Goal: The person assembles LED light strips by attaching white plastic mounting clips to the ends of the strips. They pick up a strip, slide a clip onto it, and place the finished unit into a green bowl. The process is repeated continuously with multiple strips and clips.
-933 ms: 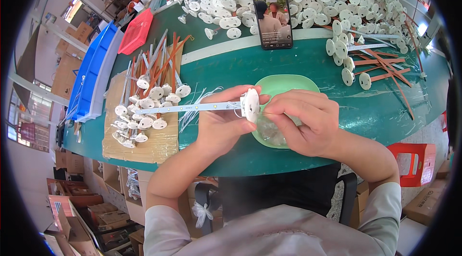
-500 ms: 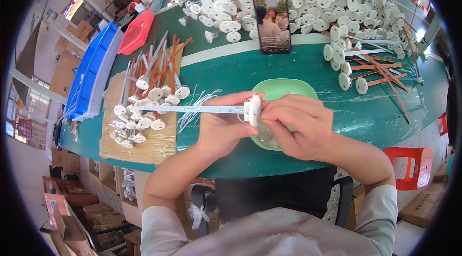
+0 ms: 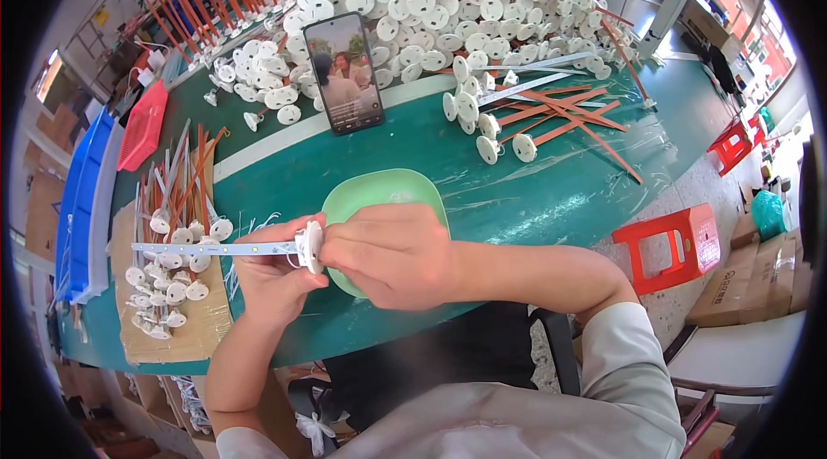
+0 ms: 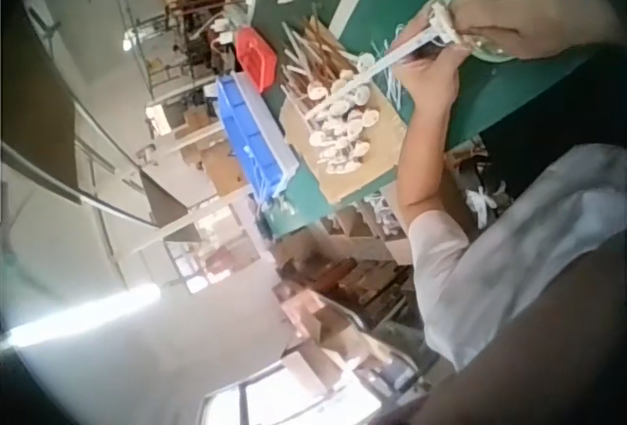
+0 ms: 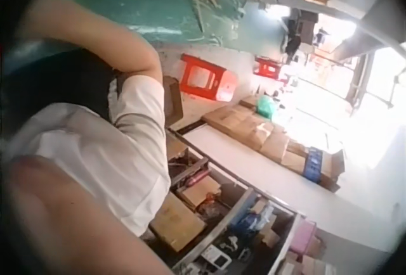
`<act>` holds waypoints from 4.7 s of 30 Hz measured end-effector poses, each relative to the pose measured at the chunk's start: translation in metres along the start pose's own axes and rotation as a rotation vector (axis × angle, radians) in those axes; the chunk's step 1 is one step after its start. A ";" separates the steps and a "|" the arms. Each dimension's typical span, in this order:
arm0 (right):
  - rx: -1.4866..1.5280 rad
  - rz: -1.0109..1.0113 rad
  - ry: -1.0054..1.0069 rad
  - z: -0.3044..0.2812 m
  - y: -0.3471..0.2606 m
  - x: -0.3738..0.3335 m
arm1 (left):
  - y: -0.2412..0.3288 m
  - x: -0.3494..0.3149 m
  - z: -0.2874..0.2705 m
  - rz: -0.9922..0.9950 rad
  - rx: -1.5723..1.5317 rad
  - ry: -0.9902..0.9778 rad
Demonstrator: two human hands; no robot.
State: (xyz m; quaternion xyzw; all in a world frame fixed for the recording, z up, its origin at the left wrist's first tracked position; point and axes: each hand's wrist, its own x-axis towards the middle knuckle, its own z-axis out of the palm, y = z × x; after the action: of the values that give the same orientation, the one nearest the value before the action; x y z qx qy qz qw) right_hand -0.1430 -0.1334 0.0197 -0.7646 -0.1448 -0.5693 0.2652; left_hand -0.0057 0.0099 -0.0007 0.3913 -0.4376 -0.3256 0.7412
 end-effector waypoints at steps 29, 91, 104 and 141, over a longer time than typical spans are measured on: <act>-0.741 0.697 -0.311 -0.169 0.142 0.029 | 0.202 -0.022 -0.198 -0.220 1.738 0.211; -0.566 0.616 -1.742 0.273 0.444 0.233 | 0.068 -0.130 -0.074 -0.093 1.481 0.780; -0.719 0.264 -1.800 0.293 0.457 0.202 | 0.067 -0.130 -0.074 -0.102 1.459 0.780; -0.012 -0.144 -0.181 0.214 0.284 0.420 | 0.048 -0.130 -0.069 0.064 1.497 0.898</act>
State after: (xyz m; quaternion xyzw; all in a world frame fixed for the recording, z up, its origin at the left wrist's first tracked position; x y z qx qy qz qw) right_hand 0.3060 -0.2775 0.3040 -0.8022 -0.2192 -0.5162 0.2047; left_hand 0.0108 0.1608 -0.0325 0.8543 -0.2138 0.2533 0.4005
